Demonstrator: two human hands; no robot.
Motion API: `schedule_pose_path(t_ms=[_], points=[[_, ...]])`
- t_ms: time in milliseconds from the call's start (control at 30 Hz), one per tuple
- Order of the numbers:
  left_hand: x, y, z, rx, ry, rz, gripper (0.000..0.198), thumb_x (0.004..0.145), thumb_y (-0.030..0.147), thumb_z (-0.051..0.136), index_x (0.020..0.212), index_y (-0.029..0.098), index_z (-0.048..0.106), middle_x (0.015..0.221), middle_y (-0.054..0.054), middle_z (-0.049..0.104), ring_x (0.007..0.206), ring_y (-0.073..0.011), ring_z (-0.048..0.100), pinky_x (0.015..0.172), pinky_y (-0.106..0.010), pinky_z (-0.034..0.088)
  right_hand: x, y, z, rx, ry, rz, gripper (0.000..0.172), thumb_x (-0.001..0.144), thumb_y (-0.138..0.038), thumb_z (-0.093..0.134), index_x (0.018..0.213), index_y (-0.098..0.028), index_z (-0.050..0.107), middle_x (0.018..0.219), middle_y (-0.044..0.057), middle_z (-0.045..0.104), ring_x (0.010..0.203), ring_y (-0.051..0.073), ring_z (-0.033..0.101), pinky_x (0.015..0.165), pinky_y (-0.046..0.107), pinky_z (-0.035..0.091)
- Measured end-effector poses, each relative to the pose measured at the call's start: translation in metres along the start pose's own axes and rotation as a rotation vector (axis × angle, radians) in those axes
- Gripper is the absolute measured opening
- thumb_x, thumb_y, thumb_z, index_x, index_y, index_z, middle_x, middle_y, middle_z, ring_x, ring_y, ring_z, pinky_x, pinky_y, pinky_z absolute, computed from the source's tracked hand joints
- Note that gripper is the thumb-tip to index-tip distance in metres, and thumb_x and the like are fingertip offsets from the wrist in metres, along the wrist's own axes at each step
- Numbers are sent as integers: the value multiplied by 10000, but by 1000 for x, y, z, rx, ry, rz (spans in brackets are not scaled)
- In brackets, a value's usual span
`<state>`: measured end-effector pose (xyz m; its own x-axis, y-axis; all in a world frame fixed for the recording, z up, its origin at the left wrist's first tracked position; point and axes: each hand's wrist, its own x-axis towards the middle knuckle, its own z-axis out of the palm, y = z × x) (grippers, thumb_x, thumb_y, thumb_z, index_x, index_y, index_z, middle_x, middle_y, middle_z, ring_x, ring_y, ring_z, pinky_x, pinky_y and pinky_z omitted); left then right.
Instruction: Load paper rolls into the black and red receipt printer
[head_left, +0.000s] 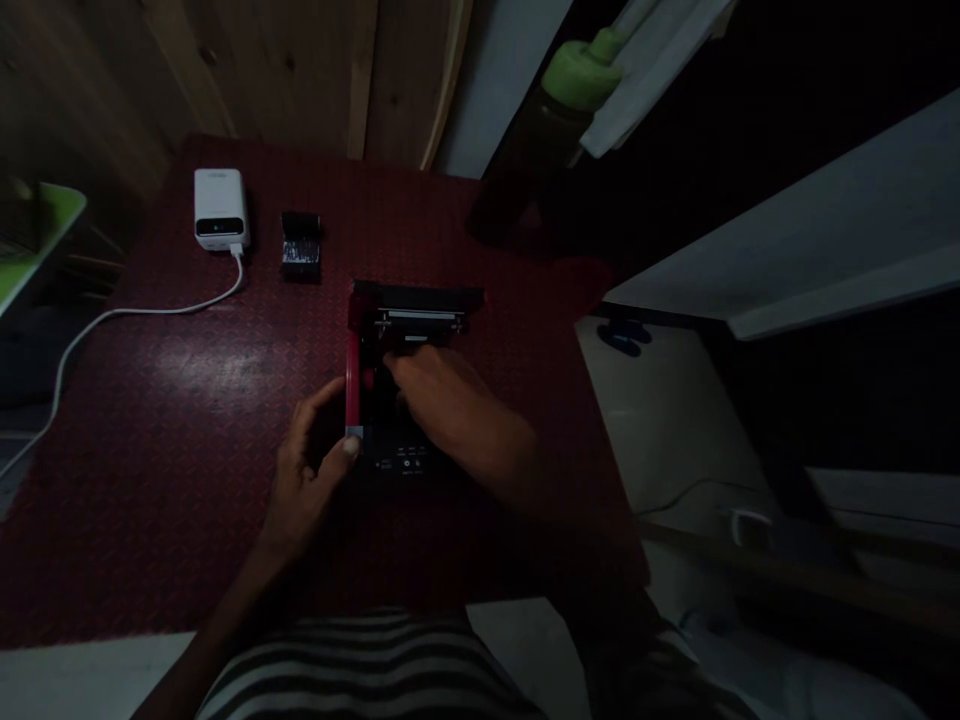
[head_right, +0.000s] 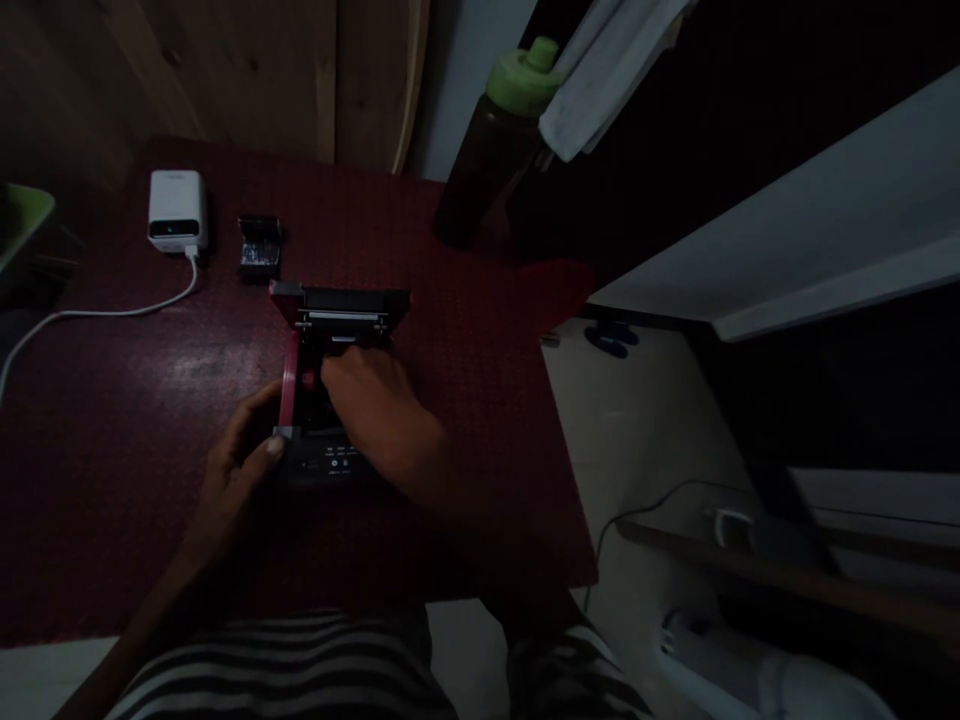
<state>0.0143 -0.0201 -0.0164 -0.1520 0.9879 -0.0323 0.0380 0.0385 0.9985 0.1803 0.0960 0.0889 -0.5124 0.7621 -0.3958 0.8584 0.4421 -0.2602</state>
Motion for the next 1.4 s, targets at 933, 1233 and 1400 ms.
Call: schedule_pose_path(t_ms=[933, 1233, 1400], points=[[56, 49, 11, 11, 167, 120, 214, 987, 431, 891, 1015, 247, 787, 1533, -79, 762, 1544, -346, 646, 1284, -500, 522, -75, 24, 90, 43, 958, -310, 281, 1119, -14, 629, 1183, -144, 870, 1068, 113, 885, 973, 224, 770, 884, 366, 679], [21, 26, 9, -107, 55, -211, 698, 972, 474, 880, 1614, 283, 682, 1698, -128, 686, 1556, -379, 676, 1214, -499, 627, -79, 21, 93, 55, 982, -247, 260, 1109, -47, 665, 1156, -192, 876, 1380, 140, 889, 1332, 287, 842, 1083, 471, 706], [21, 35, 10, -120, 25, -203, 645, 987, 458, 864, 1589, 283, 711, 1651, -121, 722, 1519, -387, 703, 1209, -518, 639, -77, 21, 91, 112, 951, -239, 244, 1134, -101, 649, 1174, -189, 873, 1301, 118, 915, 1273, 272, 875, 1081, 452, 712]])
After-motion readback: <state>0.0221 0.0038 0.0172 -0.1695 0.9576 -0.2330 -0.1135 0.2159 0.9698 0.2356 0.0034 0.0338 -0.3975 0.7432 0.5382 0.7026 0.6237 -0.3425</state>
